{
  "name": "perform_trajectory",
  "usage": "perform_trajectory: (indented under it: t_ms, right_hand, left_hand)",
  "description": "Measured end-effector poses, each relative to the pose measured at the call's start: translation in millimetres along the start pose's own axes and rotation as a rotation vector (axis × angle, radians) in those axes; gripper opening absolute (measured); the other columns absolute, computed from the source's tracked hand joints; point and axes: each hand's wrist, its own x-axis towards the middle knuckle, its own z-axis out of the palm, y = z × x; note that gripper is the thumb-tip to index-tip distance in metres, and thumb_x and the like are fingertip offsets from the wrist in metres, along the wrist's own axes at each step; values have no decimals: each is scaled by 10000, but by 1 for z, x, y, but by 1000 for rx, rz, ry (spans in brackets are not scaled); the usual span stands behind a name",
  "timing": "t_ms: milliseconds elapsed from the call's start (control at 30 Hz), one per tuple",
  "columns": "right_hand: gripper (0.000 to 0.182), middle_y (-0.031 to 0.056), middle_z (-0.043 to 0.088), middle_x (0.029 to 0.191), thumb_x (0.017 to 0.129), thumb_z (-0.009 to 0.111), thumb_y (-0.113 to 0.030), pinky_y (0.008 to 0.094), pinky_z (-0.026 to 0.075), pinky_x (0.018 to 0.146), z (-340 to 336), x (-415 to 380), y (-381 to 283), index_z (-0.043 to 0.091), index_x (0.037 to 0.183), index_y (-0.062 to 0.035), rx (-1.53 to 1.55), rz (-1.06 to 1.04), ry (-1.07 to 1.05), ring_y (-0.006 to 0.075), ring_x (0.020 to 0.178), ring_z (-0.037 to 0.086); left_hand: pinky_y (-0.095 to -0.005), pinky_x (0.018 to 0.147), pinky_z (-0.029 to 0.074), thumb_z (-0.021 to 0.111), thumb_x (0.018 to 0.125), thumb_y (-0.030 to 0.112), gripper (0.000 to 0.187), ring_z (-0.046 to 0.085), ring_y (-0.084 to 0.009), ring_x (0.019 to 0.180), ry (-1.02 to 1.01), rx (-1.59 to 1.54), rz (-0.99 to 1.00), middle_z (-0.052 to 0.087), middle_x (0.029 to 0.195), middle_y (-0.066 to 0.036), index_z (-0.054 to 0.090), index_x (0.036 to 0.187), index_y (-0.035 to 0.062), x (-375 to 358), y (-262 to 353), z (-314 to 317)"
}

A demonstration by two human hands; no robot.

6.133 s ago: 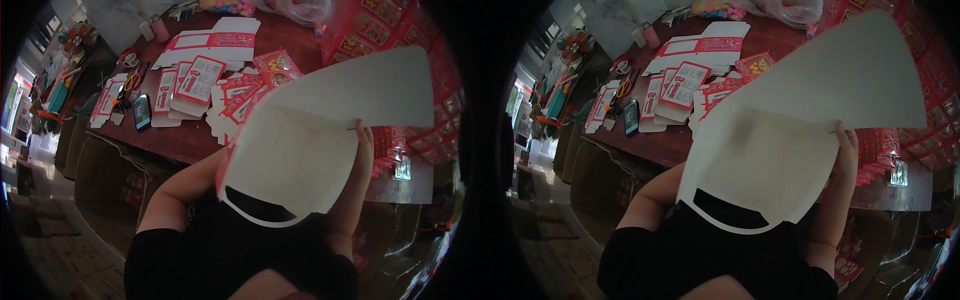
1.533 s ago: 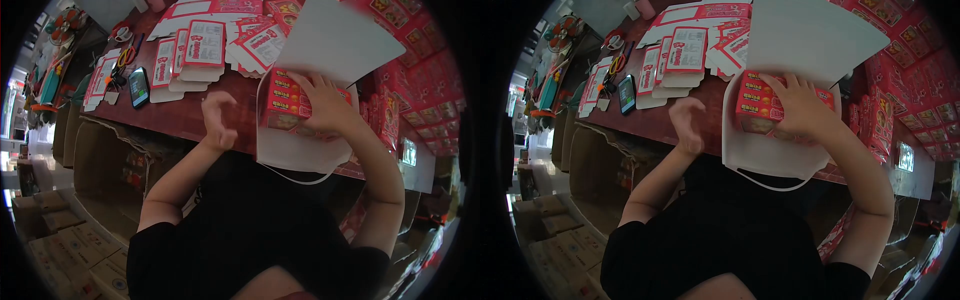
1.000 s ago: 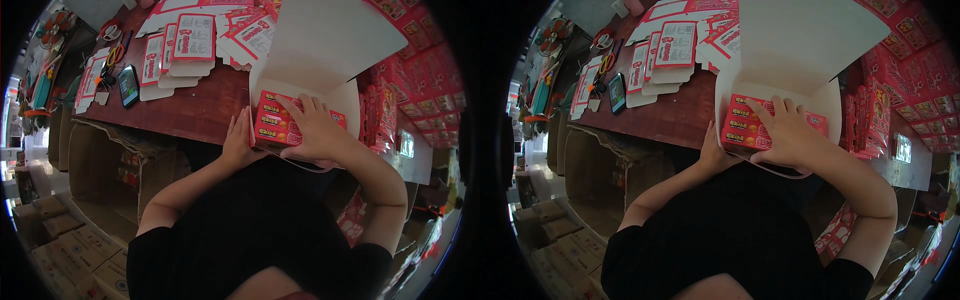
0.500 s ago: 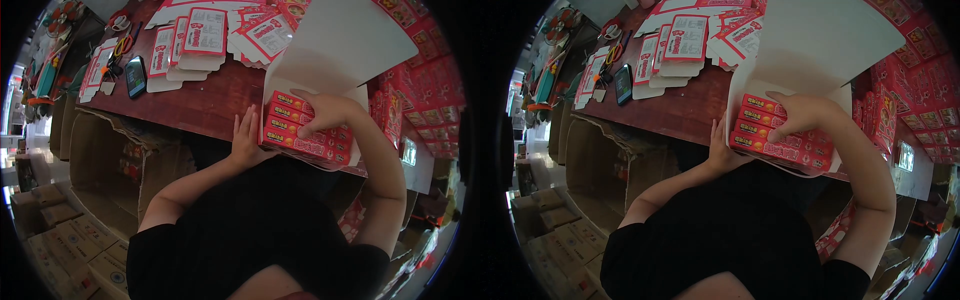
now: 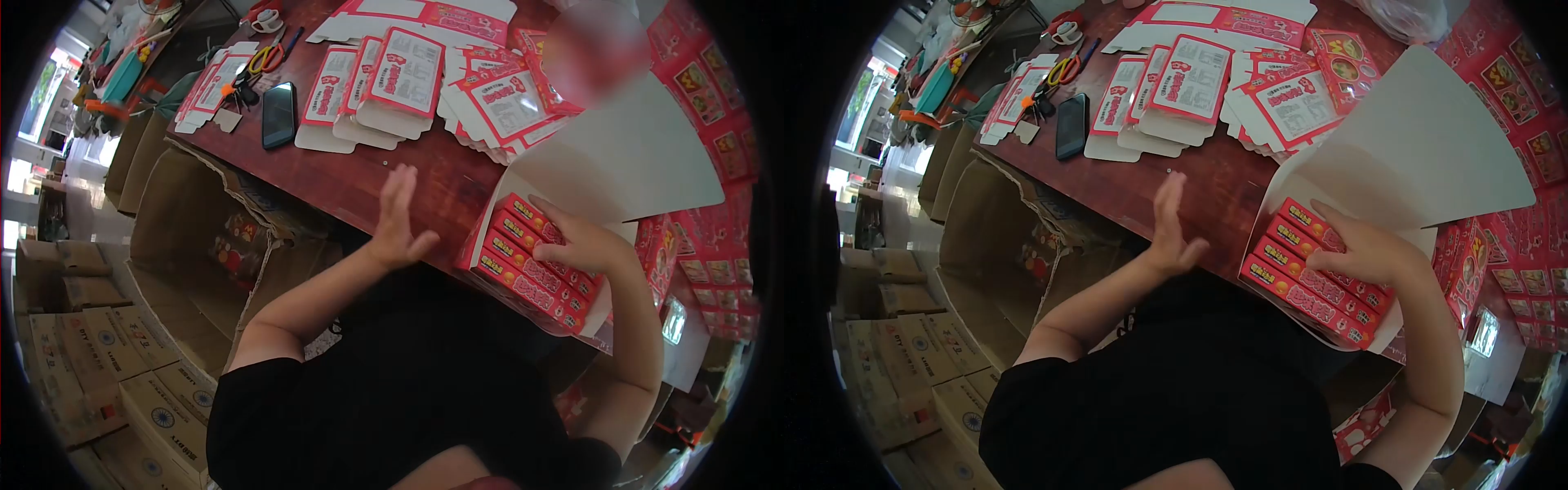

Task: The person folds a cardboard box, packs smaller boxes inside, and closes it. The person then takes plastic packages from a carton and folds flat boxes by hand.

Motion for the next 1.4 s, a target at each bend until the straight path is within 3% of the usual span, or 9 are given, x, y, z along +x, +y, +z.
perform_trajectory:
  t_ms: [133,267,400,833,1133,1233,1267,1333,1400]
  right_hand:
    - [697,221,496,1259,823,616,-357,373,384,971,-3,-23,-4,322,1392,-85,-6,-39,236,336,1152,496]
    - [670,199,523,1232,791,656,-256,378,395,957,-3,-50,-2,366,1371,-89,33,-94,411,301,1121,523]
    - [691,180,546,1216,754,681,-203,378,403,946,6,-67,13,379,1365,-88,200,-76,437,281,1100,540]
    - [664,182,586,1161,723,668,-166,376,432,919,37,-97,47,431,1333,-50,341,-29,707,277,1071,573]
    - [504,145,562,1209,855,587,-188,359,425,949,45,-128,80,448,1308,-16,451,-184,1021,237,1110,548]
    - [429,138,547,1228,908,519,-160,337,424,954,45,-144,123,448,1308,-23,383,-107,1311,230,1130,533]
    - [395,135,535,1241,935,485,-158,325,434,948,45,-146,139,448,1305,-26,404,20,1438,232,1141,523]
    - [412,137,527,1251,933,496,-189,325,444,936,43,-157,182,443,1307,-25,550,210,1499,231,1140,521]
    - [414,136,531,1243,929,500,-195,326,447,931,47,-162,222,447,1302,-25,776,318,1413,230,1130,525]
  left_hand:
    - [-444,1031,251,627,803,152,603,318,-382,1217,355,313,-309,344,1302,-234,339,1303,-24,43,-61,-49]
    - [-449,1007,281,646,782,175,544,333,-384,1194,596,605,-560,341,1280,-226,402,1237,1,31,-138,-97]
    - [-491,1011,283,615,802,250,539,301,-403,1240,476,903,-922,305,1338,-237,415,1263,57,18,-151,-112]
    - [-503,1020,282,597,821,282,500,327,-427,1224,327,952,-797,329,1330,-261,463,1257,76,0,-147,-109]
    - [-490,1020,287,602,815,260,601,345,-424,1210,392,944,-756,354,1306,-268,365,1294,-15,-2,-150,-109]
    - [-483,1026,279,602,815,243,631,343,-420,1215,402,931,-766,347,1310,-271,324,1303,-45,-2,-149,-109]
    - [-481,1028,277,603,814,238,633,342,-419,1216,411,921,-767,345,1311,-272,320,1302,-50,-2,-149,-110]
    - [-476,1030,274,605,811,228,637,342,-415,1218,423,911,-771,344,1311,-273,315,1299,-60,-1,-149,-109]
    - [-471,1031,274,607,807,220,639,343,-412,1219,431,911,-781,346,1308,-275,313,1295,-70,1,-147,-109]
